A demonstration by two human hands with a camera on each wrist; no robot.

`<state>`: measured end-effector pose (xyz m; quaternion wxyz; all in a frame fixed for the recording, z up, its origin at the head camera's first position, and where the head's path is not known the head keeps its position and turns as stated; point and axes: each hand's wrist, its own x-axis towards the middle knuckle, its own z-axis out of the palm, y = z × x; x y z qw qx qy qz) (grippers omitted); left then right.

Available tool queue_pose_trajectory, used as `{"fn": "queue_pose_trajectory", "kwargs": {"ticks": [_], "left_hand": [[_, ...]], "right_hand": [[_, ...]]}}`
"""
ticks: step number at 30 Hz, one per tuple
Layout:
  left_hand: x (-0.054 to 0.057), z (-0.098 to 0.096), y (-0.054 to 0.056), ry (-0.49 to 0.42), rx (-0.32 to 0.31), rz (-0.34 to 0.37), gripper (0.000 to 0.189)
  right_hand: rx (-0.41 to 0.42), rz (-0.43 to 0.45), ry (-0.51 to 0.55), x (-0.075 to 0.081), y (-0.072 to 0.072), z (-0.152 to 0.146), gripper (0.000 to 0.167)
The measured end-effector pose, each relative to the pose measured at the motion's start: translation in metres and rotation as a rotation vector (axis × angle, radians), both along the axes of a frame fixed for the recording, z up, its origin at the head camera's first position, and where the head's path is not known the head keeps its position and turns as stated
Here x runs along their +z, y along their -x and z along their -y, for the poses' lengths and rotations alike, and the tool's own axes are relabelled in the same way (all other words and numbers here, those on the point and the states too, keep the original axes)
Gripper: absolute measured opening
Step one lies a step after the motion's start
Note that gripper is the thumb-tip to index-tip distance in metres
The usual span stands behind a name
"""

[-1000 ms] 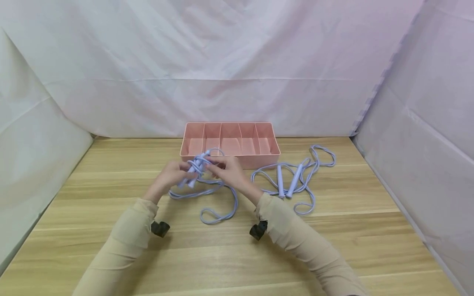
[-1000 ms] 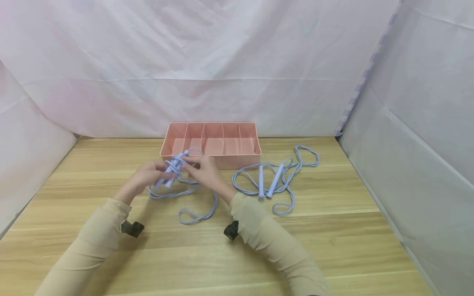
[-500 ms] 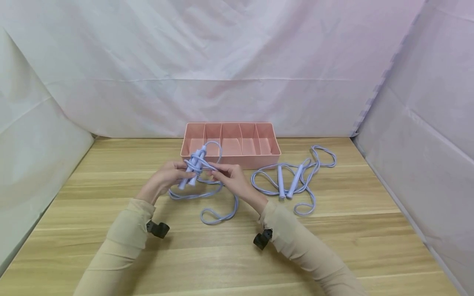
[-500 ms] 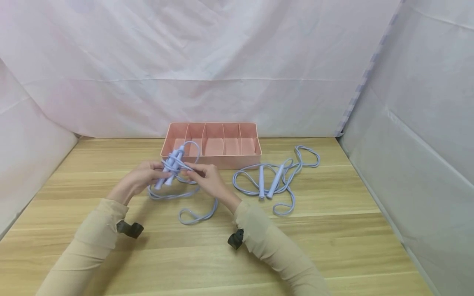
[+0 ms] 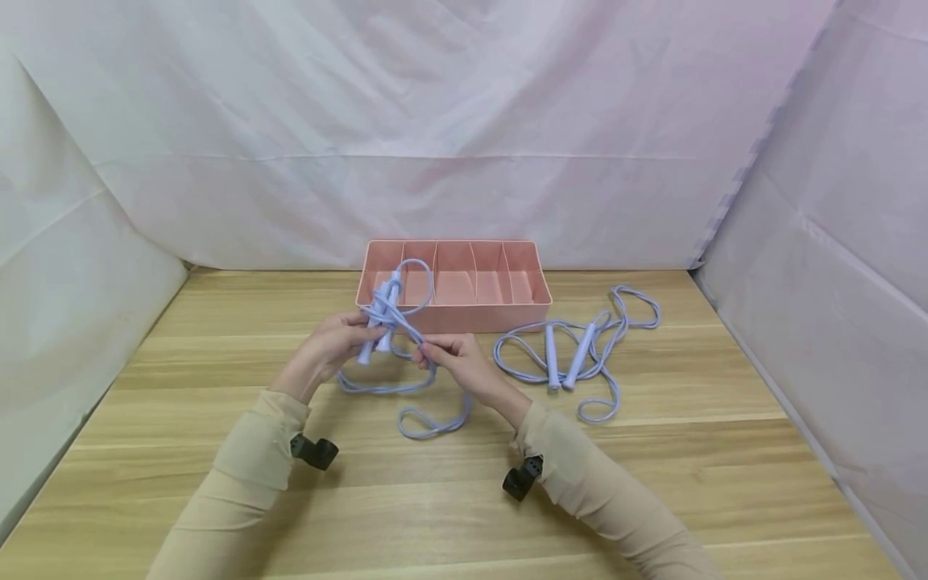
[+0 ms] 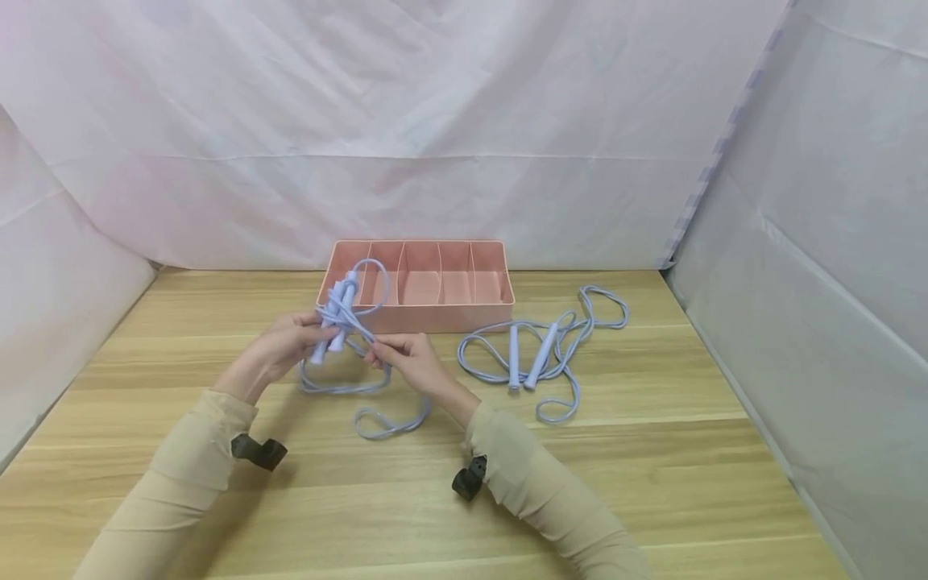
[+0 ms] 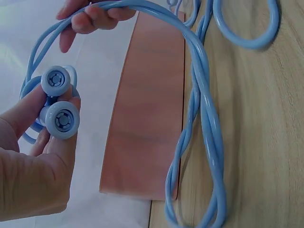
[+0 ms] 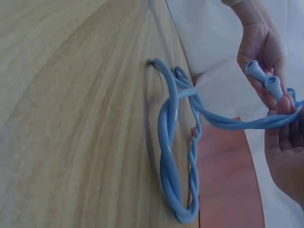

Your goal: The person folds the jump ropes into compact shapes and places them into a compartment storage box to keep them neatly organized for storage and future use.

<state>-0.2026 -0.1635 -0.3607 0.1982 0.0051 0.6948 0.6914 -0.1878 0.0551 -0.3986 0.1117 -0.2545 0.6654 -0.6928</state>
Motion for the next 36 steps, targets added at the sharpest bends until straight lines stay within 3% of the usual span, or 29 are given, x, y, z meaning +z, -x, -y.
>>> {"fn": "queue_pose_trajectory", "kwargs": {"ticks": [8,13,18,23,29,32,36], "left_hand": [[0.008,0.006,0.002,-0.098,0.020,-0.027,0.049],[0.012,0.007,0.001,-0.153,-0.006,-0.094,0.021],[0.016,0.002,-0.005,-0.195,-0.052,-0.132,0.034],[0.015,-0.001,-0.013,-0.231,-0.048,-0.133,0.036],[0.011,-0.002,-0.016,-0.271,-0.052,-0.133,0.036],[0.009,-0.003,-0.016,-0.257,-0.127,-0.152,0.036],[0.004,-0.002,-0.014,-0.197,-0.339,-0.224,0.038]], "right_hand": [[0.047,0.037,0.026,-0.005,0.004,-0.009,0.029],[0.036,-0.015,-0.017,-0.011,0.012,-0.012,0.027],[0.049,-0.085,-0.081,-0.017,0.020,-0.014,0.025],[0.115,-0.108,-0.167,-0.023,0.021,-0.015,0.025],[0.169,-0.131,-0.190,-0.023,0.018,-0.015,0.026],[0.176,-0.154,-0.233,-0.015,0.016,-0.015,0.025],[0.198,-0.186,-0.300,-0.005,0.017,-0.015,0.023]]}}
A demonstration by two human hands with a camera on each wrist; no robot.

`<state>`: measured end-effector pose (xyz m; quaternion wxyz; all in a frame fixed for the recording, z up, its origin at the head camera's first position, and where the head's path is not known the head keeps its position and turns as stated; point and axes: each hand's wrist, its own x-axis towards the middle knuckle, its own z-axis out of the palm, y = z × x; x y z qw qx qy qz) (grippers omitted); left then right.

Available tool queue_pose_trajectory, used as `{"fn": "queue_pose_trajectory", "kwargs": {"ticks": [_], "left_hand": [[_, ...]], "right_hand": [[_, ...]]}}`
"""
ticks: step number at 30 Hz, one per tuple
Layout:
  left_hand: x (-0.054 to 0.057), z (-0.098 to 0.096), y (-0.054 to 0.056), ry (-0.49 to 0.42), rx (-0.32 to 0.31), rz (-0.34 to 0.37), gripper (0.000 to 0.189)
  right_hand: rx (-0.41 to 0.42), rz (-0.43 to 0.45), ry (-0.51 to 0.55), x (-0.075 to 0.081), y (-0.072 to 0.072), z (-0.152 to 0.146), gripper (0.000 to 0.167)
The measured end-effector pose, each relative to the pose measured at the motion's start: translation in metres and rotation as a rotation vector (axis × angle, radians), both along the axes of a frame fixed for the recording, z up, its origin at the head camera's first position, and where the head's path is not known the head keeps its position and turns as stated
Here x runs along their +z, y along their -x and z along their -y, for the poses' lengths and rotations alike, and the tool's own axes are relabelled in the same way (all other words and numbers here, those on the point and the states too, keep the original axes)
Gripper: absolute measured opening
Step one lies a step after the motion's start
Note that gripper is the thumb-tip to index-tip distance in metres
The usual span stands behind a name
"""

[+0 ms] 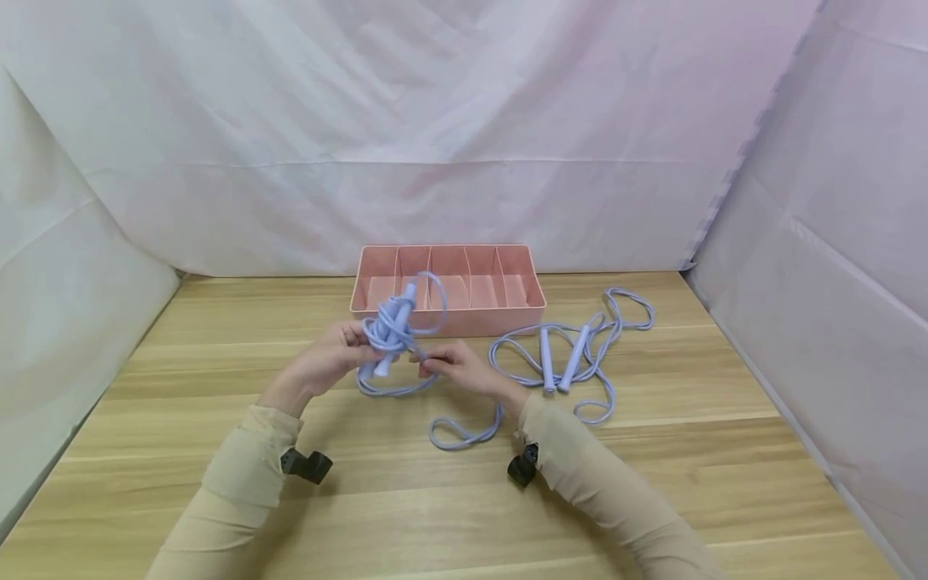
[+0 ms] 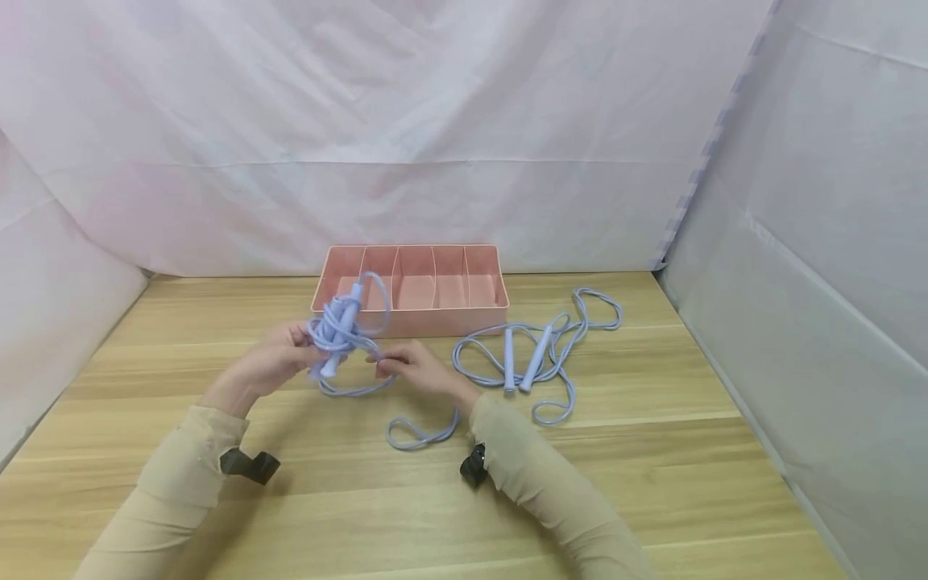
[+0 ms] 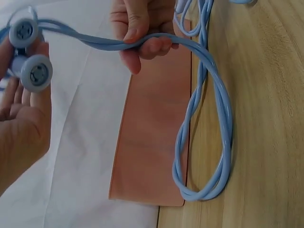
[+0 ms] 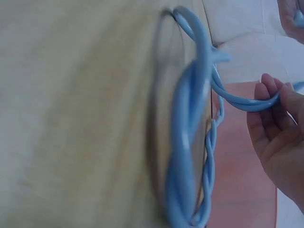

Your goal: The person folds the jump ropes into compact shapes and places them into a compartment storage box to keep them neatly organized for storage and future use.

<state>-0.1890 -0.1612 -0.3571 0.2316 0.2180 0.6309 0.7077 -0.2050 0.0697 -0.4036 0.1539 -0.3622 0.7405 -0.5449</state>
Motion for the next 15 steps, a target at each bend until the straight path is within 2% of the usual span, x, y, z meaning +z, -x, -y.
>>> {"fn": "queue_pose_trajectory", "kwargs": {"ticks": [3,5,6,8,10,12,13,15], "left_hand": [[-0.004,0.001,0.000,0.033,-0.128,-0.057,0.036],[-0.005,0.001,-0.001,0.054,-0.187,-0.063,0.033],[-0.006,0.001,-0.001,0.065,-0.214,-0.067,0.032],[-0.008,0.001,-0.001,0.089,-0.269,-0.074,0.031],[-0.010,0.000,-0.001,0.110,-0.324,-0.089,0.029],[-0.011,0.000,0.000,0.134,-0.373,-0.113,0.026],[-0.012,0.000,0.001,0.146,-0.400,-0.124,0.023],[-0.013,-0.001,0.001,0.198,-0.433,-0.126,0.015]], "right_hand": [[0.044,-0.024,-0.010,-0.006,0.012,0.001,0.020],[0.076,-0.089,-0.028,-0.012,0.024,0.001,0.019],[0.093,-0.148,-0.021,-0.021,0.034,0.002,0.019],[0.104,-0.177,-0.059,-0.021,0.041,0.004,0.018],[0.097,-0.198,-0.101,-0.018,0.044,0.007,0.018],[0.089,-0.158,-0.134,-0.013,0.044,0.011,0.020],[0.075,-0.113,-0.174,0.000,0.037,0.012,0.021],[0.066,-0.124,-0.223,0.006,0.034,0.016,0.022]]}}
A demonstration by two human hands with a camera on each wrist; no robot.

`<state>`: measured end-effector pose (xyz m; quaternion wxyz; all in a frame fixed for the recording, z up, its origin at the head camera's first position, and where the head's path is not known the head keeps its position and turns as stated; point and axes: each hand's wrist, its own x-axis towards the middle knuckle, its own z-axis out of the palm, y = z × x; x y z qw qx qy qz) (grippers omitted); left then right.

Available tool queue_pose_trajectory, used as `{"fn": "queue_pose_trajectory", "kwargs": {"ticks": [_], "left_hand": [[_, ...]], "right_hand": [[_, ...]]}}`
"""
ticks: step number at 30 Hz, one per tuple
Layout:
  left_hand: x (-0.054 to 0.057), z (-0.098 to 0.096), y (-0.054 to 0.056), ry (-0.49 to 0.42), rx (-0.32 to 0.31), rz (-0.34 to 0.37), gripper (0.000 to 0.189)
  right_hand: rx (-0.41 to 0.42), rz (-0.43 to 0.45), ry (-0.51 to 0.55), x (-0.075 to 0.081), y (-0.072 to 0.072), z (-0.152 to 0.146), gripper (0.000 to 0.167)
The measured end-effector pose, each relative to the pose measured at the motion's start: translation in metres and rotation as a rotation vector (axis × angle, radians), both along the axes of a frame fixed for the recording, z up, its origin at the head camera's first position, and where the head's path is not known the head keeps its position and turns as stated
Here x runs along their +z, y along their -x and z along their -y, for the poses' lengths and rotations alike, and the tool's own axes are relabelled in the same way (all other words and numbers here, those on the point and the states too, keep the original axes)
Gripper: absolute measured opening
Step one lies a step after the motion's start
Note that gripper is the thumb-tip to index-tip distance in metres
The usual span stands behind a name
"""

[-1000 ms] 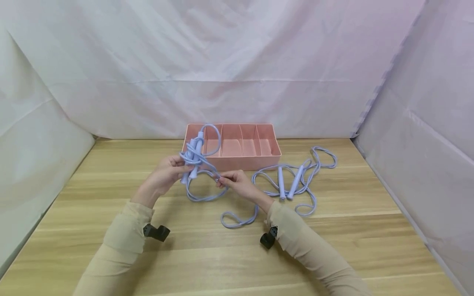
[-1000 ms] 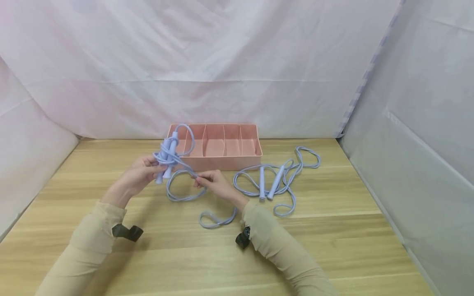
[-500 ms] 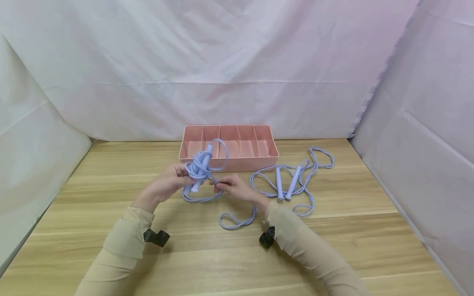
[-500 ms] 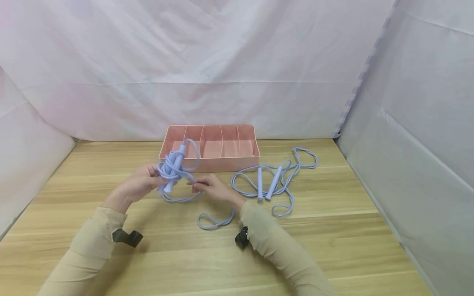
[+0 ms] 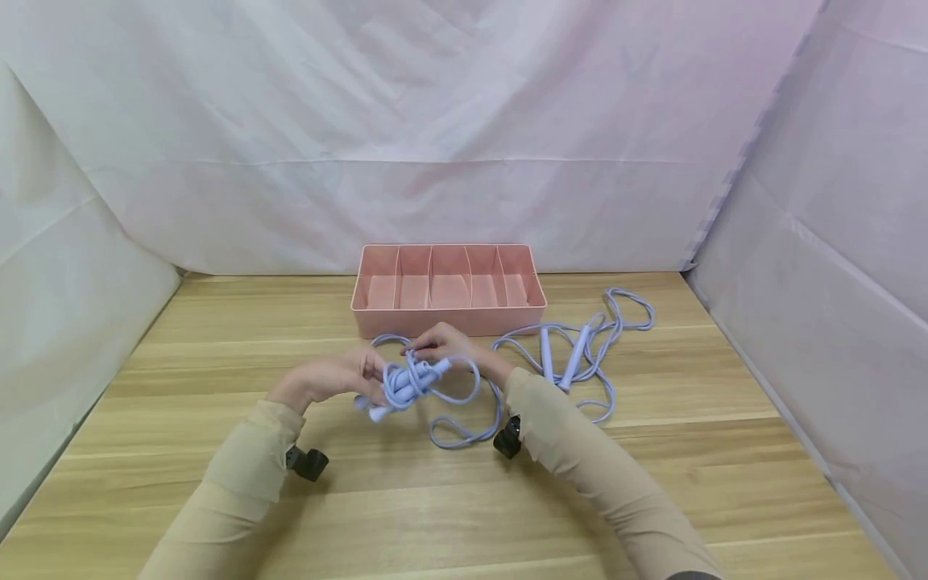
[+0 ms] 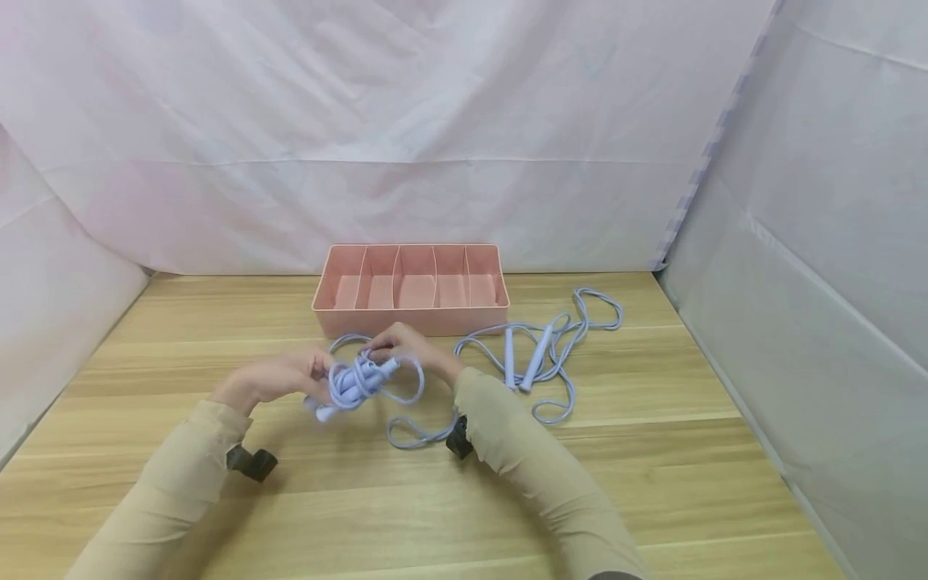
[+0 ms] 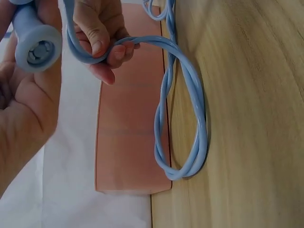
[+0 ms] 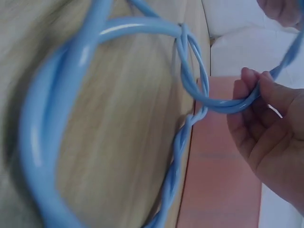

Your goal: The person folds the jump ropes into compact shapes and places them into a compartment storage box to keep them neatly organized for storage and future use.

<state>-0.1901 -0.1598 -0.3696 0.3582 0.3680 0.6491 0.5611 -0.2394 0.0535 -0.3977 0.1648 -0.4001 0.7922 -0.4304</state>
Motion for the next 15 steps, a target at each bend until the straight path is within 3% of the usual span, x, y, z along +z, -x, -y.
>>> {"fn": "queue_pose_trajectory", "kwargs": {"ticks": [4,10,15], "left_hand": [[0.001,-0.001,-0.001,0.160,-0.008,-0.020,0.014],[0.006,-0.001,-0.006,0.361,0.076,-0.059,0.007],[0.012,-0.005,-0.013,0.451,0.173,-0.094,0.001]], "right_hand": [[-0.058,-0.030,-0.108,0.012,-0.007,0.007,0.020],[-0.185,-0.041,-0.156,0.019,-0.014,0.016,0.017],[-0.267,-0.081,-0.135,0.025,-0.018,0.022,0.014]]}}
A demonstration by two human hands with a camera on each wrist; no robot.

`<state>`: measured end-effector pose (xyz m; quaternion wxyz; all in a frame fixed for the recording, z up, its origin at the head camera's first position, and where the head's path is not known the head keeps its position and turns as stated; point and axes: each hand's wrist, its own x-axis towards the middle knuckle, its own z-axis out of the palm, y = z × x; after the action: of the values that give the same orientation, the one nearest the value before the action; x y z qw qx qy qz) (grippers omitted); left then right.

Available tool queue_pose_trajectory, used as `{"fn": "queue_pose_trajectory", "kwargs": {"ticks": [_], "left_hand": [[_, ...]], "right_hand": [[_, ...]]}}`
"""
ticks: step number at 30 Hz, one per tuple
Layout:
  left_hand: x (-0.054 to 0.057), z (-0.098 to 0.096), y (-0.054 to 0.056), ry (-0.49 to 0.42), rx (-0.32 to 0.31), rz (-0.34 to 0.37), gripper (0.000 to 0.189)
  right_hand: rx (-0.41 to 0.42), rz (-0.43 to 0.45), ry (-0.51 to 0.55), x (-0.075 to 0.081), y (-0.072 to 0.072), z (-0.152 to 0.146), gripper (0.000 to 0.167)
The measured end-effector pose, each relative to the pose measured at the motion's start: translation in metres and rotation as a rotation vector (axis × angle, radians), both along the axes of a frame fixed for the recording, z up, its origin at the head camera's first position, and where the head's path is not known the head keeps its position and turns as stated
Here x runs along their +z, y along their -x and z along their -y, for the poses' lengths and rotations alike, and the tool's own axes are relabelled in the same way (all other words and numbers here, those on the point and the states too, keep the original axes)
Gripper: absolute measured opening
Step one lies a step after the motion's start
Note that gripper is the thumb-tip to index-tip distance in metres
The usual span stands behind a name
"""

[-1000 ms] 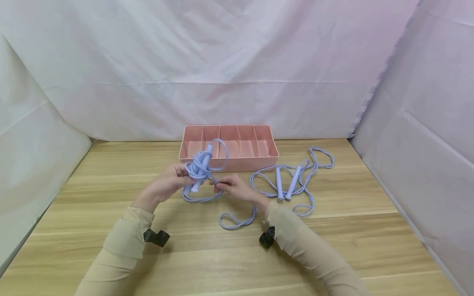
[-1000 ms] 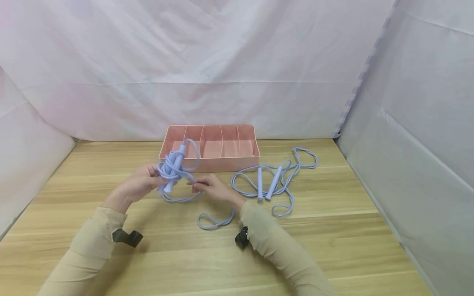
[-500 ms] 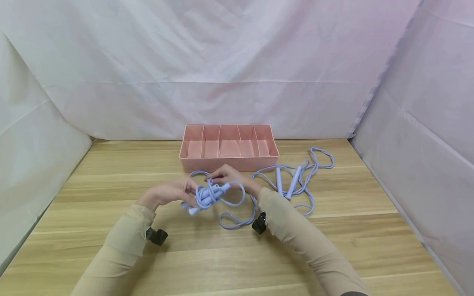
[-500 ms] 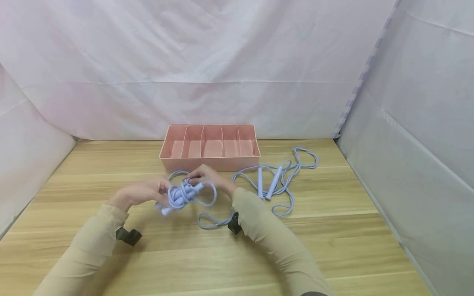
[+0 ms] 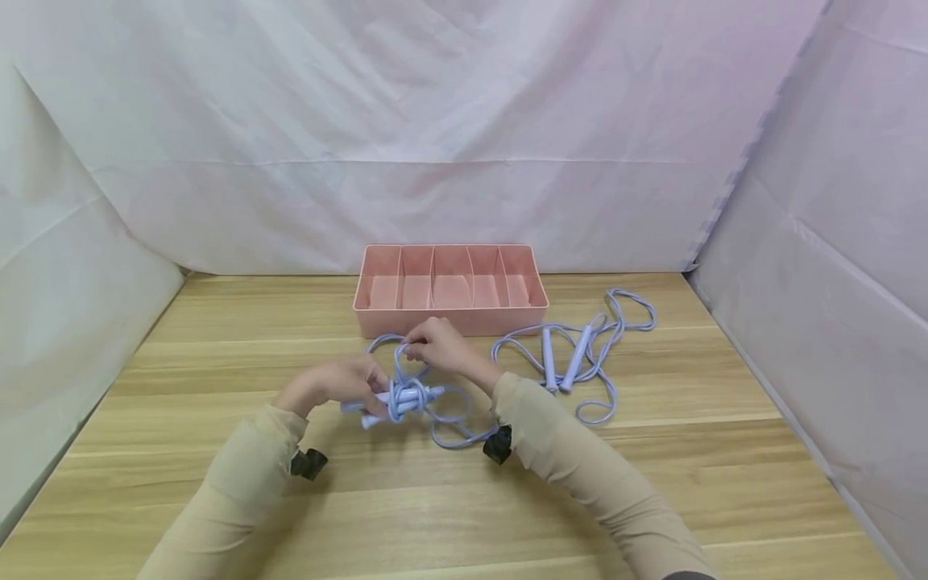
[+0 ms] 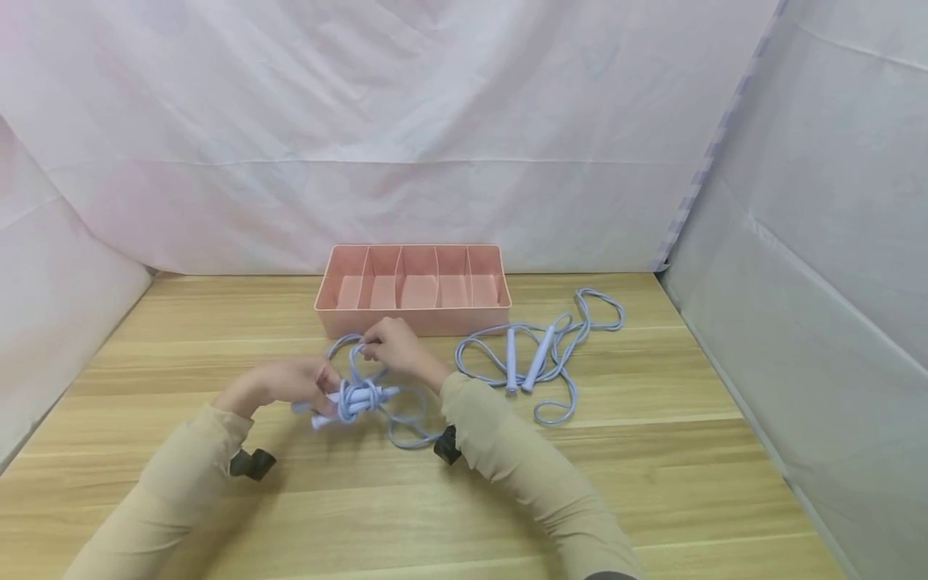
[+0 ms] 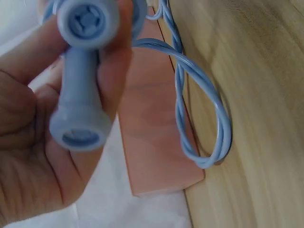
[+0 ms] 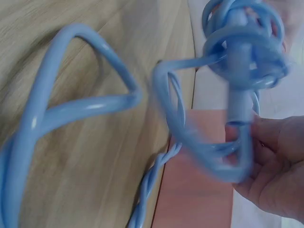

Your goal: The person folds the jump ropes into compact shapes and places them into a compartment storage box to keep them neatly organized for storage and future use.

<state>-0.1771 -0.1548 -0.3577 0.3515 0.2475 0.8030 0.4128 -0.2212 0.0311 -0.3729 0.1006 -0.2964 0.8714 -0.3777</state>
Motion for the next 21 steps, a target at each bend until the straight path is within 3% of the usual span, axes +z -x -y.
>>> {"fn": "queue_pose_trajectory", "kwargs": {"ticks": [5,10,16,21], "left_hand": [[0.007,0.001,-0.006,0.034,0.105,-0.049,0.004],[0.012,0.003,-0.008,0.093,0.206,-0.094,0.004],[0.015,0.003,-0.009,0.180,0.247,-0.222,0.003],[0.019,0.005,-0.009,0.181,0.251,-0.233,0.001]], "right_hand": [[-0.061,-0.053,0.032,0.005,-0.003,0.003,0.013],[-0.046,-0.042,0.088,0.010,-0.008,0.006,0.014],[-0.036,-0.042,0.138,0.017,-0.016,0.009,0.016],[-0.032,-0.057,0.146,0.018,-0.016,0.006,0.016]]}}
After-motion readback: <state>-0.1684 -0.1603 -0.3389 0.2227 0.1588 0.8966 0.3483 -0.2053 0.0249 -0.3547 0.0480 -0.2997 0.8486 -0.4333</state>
